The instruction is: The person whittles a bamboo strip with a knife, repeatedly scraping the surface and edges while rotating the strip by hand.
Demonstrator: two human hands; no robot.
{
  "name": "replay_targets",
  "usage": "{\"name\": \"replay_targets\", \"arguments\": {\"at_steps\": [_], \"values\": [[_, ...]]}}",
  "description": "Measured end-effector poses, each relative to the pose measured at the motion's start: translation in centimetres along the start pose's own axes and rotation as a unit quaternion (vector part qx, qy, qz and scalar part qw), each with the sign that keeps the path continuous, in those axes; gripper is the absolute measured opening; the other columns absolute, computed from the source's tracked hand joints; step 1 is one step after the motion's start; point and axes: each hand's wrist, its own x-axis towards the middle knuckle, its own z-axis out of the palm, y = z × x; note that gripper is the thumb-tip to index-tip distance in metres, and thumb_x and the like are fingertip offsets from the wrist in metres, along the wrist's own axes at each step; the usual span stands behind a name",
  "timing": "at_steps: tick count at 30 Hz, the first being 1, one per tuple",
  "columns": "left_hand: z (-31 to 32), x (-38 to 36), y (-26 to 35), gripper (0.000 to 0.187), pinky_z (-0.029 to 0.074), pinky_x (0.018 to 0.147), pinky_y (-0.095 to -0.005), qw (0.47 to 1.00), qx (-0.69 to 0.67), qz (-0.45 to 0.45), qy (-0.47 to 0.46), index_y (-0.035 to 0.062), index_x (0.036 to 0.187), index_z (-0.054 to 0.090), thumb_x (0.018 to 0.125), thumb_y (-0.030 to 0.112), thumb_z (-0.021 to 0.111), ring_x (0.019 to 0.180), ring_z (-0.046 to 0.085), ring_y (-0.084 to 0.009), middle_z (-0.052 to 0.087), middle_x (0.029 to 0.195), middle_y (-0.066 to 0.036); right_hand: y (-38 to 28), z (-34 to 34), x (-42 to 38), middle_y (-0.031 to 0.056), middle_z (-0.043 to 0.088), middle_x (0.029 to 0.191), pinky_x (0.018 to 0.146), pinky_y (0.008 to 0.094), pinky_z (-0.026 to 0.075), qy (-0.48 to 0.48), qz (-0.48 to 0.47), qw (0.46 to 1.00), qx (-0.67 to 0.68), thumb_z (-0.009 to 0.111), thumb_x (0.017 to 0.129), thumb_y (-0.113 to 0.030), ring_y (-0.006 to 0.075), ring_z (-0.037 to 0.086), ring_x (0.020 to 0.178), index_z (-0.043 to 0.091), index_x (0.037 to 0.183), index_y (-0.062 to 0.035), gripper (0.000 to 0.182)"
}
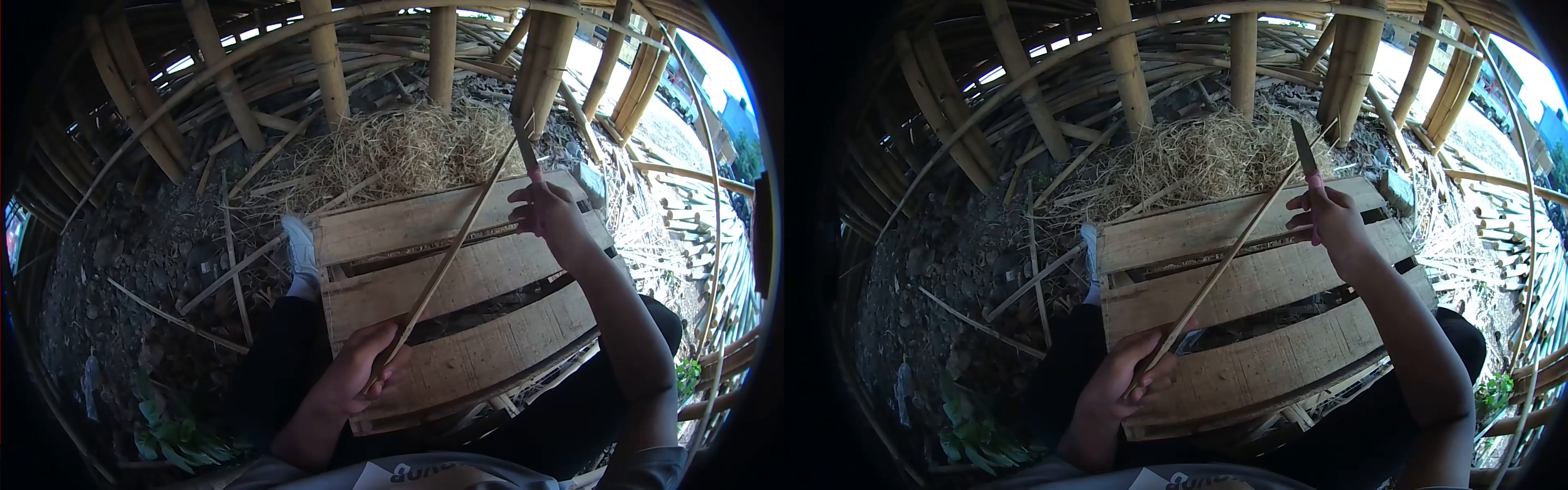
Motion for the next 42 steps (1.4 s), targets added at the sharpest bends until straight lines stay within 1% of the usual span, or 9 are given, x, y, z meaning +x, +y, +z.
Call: {"name": "replay_targets", "arguments": {"at_steps": [3, 11, 13, 20, 26, 30, 33, 38, 42], "values": [[0.6, -1.0, 0.3, 0.048, 0.029, 0.035, -0.0156, 0.999, -0.025, -0.021, 0.002, 0.0052, 0.145, 0.031, 0.104, 0.03, 0.028, 0.036, 0.031, -0.0015, 0.037, 0.054, 0.003, 2.3, 0.0, 0.4, 0.0011, 0.058, 0.071, 0.057, 0.0241, 0.046, -0.164, -0.122, 0.951, -0.232, 0.051, 0.098, -0.026, 0.0084, 0.055, 0.061, 0.062, 0.093, -0.0002, 0.028], [0.6, -1.5, 0.4, 0.047, 0.027, 0.035, -0.0162, 0.997, -0.041, -0.06, -0.039, 0.0112, 0.145, 0.034, 0.105, 0.035, 0.029, 0.039, 0.028, -0.0022, 0.036, 0.055, 0.003, 4.3, 0.0, 0.9, 0.0015, 0.052, 0.058, 0.046, 0.0274, 0.041, -0.051, -0.039, 0.883, -0.465, 0.05, 0.098, -0.032, 0.0106, 0.051, 0.05, 0.059, 0.08, -0.0027, 0.036], [0.6, -1.3, 0.3, 0.047, 0.026, 0.035, -0.0162, 0.996, -0.037, -0.064, -0.041, 0.0115, 0.144, 0.034, 0.105, 0.036, 0.03, 0.038, 0.028, -0.0021, 0.036, 0.055, 0.003, 5.0, -0.3, 1.3, 0.0243, 0.054, 0.058, 0.055, 0.0467, 0.044, -0.024, -0.187, 0.821, -0.539, 0.047, 0.098, -0.034, 0.0401, 0.056, 0.054, 0.059, 0.07, 0.0048, 0.049], [0.7, -1.1, 0.2, 0.044, 0.027, 0.035, -0.0164, 0.998, 0.007, -0.065, -0.016, 0.011, 0.141, 0.039, 0.104, 0.035, 0.032, 0.037, 0.029, -0.0029, 0.036, 0.053, 0.003, 3.3, 0.5, 0.3, 0.0238, 0.057, 0.058, 0.051, 0.0475, 0.044, -0.04, -0.05, 0.846, -0.529, 0.048, 0.098, -0.036, 0.0405, 0.059, 0.053, 0.06, 0.072, 0.0049, 0.05], [0.8, -1.2, 0.4, 0.044, 0.028, 0.034, -0.0166, 0.998, 0.02, -0.062, -0.005, 0.0094, 0.14, 0.039, 0.104, 0.034, 0.033, 0.035, 0.03, -0.0027, 0.037, 0.052, 0.003, 3.5, 0.9, -0.6, 0.0179, 0.057, 0.053, 0.047, 0.0423, 0.044, -0.042, -0.023, 0.854, -0.517, 0.047, 0.099, -0.037, 0.0289, 0.059, 0.048, 0.061, 0.073, 0.0051, 0.052], [0.3, -0.1, -0.2, 0.045, 0.028, 0.033, -0.0159, 0.997, 0.005, -0.066, 0.03, 0.0088, 0.14, 0.039, 0.104, 0.035, 0.034, 0.034, 0.03, -0.0015, 0.036, 0.05, 0.004, 2.9, 5.1, -5.6, 0.0183, 0.056, 0.052, 0.046, 0.0412, 0.044, -0.219, 0.043, 0.857, -0.464, 0.046, 0.1, -0.034, 0.031, 0.059, 0.047, 0.061, 0.074, 0.0058, 0.05], [0.5, -0.2, 0.1, 0.045, 0.028, 0.033, -0.0155, 0.996, 0.0, -0.077, 0.04, 0.009, 0.141, 0.037, 0.104, 0.035, 0.032, 0.034, 0.03, -0.0017, 0.035, 0.051, 0.004, 4.3, 5.2, -6.2, 0.0195, 0.056, 0.053, 0.047, 0.0413, 0.044, -0.248, -0.105, 0.854, -0.446, 0.046, 0.1, -0.033, 0.0315, 0.06, 0.048, 0.06, 0.073, 0.0052, 0.049], [-0.6, -0.3, -0.1, 0.046, 0.028, 0.032, -0.0154, 0.988, -0.118, -0.078, -0.063, 0.0088, 0.145, 0.027, 0.105, 0.031, 0.025, 0.035, 0.031, -0.0023, 0.036, 0.053, 0.003, 6.1, -0.9, 2.6, 0.0198, 0.054, 0.05, 0.044, 0.0434, 0.042, 0.023, -0.145, 0.835, -0.531, 0.051, 0.098, -0.035, 0.0317, 0.06, 0.048, 0.059, 0.065, 0.0034, 0.051], [-1.0, -0.4, 0.2, 0.047, 0.029, 0.032, -0.0147, 0.952, -0.255, -0.098, -0.137, 0.0074, 0.148, 0.016, 0.105, 0.027, 0.022, 0.037, 0.033, -0.0021, 0.039, 0.057, 0.002, 6.1, 3.0, -0.6, 0.022, 0.055, 0.052, 0.047, 0.0447, 0.043, -0.035, -0.064, 0.902, -0.425, 0.053, 0.095, -0.042, 0.0374, 0.058, 0.049, 0.059, 0.063, 0.003, 0.056]]}}
